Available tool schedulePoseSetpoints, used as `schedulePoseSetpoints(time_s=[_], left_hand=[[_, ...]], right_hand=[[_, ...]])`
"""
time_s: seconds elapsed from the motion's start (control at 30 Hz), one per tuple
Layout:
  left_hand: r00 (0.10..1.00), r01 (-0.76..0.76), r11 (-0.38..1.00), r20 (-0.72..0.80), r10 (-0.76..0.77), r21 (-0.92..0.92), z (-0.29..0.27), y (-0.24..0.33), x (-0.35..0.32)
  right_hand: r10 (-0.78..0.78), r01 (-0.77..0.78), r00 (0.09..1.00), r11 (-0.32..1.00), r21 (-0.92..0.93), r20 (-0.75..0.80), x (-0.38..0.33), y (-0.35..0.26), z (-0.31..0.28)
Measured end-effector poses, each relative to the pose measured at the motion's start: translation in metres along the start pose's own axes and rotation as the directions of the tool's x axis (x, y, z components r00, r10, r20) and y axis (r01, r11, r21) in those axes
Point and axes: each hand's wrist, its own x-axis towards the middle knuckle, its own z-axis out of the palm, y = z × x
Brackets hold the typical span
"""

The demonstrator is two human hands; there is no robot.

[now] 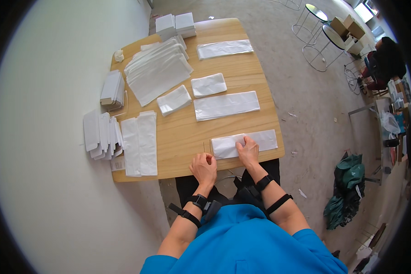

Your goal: The recorder is folding several rectangular white plastic or foam sheets on a wooden table.

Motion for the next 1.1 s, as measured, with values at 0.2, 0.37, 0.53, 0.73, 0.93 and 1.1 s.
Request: schedulePoseSetpoints(time_s=[0.2, 0.37, 0.53, 0.73, 0.93, 1.1], left_hand=[[0.955, -0.292, 0.949, -0.081, 0.284, -0.122, 0.003, 0.007, 0.009], [0.96, -0.279, 0.952, -0.029, 0.277, -0.127, 0.004, 0.002, 0.012], [0.999, -0.041, 0.947, -0.031, 0.033, -0.317, -0.008, -0.002, 0.001], [0.997, 0.082, 0.933, 0.028, -0.077, -0.35, 0.003, -0.011, -0.006], [0.978, 0.206, 0.947, 0.066, -0.195, -0.248, 0.004, 0.003, -0.004], [0.979, 0.203, 0.951, 0.071, -0.191, -0.232, 0.007, 0.001, -0.005]], right_hand=[[-0.013, 0.013, 1.0, 1.0, -0.009, -0.021, 0.001, 0.003, 0.002], [-0.129, 0.124, 0.981, 0.991, -0.045, -0.142, -0.01, -0.018, -0.009], [-0.553, 0.538, 0.814, 0.833, -0.129, -0.177, -0.007, -0.049, -0.014], [-0.356, 0.34, 0.926, 0.931, 0.133, 0.129, 0.01, -0.037, 0.033], [-0.228, 0.224, 0.963, 0.974, 0.047, 0.143, 0.011, -0.034, 0.044], [-0.212, 0.214, 0.969, 0.977, 0.004, 0.127, 0.008, -0.036, 0.048]])
